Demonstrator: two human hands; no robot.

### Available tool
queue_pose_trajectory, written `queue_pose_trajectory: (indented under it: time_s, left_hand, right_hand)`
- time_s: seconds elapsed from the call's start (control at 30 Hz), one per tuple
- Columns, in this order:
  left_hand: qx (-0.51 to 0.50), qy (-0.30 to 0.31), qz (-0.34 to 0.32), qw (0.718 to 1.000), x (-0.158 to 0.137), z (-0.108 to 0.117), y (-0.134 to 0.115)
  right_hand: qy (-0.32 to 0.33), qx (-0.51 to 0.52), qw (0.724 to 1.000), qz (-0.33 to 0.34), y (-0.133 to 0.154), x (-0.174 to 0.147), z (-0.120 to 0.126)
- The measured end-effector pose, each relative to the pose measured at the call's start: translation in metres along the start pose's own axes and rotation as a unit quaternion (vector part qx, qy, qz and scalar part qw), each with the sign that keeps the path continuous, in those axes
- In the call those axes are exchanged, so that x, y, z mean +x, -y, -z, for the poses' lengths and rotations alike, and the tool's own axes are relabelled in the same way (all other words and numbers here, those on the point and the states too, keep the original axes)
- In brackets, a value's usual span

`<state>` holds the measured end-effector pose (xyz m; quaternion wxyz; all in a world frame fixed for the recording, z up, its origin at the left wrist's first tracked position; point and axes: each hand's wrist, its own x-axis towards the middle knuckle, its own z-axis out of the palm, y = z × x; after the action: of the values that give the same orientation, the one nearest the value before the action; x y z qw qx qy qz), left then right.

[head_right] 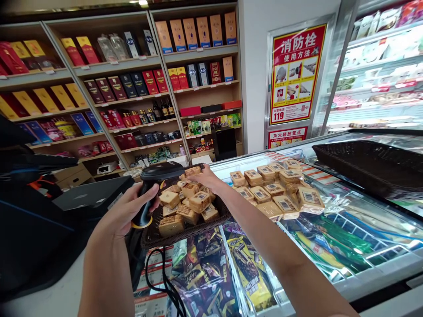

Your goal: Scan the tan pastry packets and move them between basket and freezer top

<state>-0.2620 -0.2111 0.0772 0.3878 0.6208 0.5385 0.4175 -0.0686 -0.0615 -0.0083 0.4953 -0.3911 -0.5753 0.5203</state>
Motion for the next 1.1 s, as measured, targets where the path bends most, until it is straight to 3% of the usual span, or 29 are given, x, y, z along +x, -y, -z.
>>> queue_pose_trajectory:
  time_s: [0.1,0.2,0.3,0.4,0.5,0.73,0.93,1.1]
  left_hand:
    - [-0.004,0.005,0.001,1.000,0.000,0.001,0.000]
    - [-0.003,0.009,0.002,1.000,0.001,0.000,0.002]
    - [0.007,0.020,-0.007,1.000,0.003,-0.002,0.003]
    - [0.014,0.034,-0.018,0.999,0.005,-0.006,0.004]
    - [0.022,0.046,-0.019,0.999,0.008,-0.009,0.005]
    - [0.031,0.048,-0.023,0.998,0.008,-0.014,0.004]
    - [0.034,0.035,-0.021,0.999,0.006,-0.011,0.003]
    - [0.023,0.040,-0.017,0.999,0.006,-0.010,0.003]
  right_hand:
    - [0.007,-0.071,0.997,-0.011,-0.004,-0.008,0.009]
    - [-0.011,-0.235,0.972,-0.003,-0.010,-0.025,0.045]
    - [-0.051,-0.459,0.887,0.002,-0.013,-0.040,0.095]
    - [-0.061,-0.608,0.789,-0.069,-0.012,-0.048,0.137]
    - [-0.084,-0.661,0.741,-0.082,-0.017,-0.047,0.151]
    - [-0.224,-0.635,0.738,0.037,-0.054,-0.021,0.105]
    - [-0.244,-0.578,0.779,0.012,-0.059,-0.021,0.096]
    - [-0.255,-0.573,0.778,0.029,-0.042,-0.034,0.090]
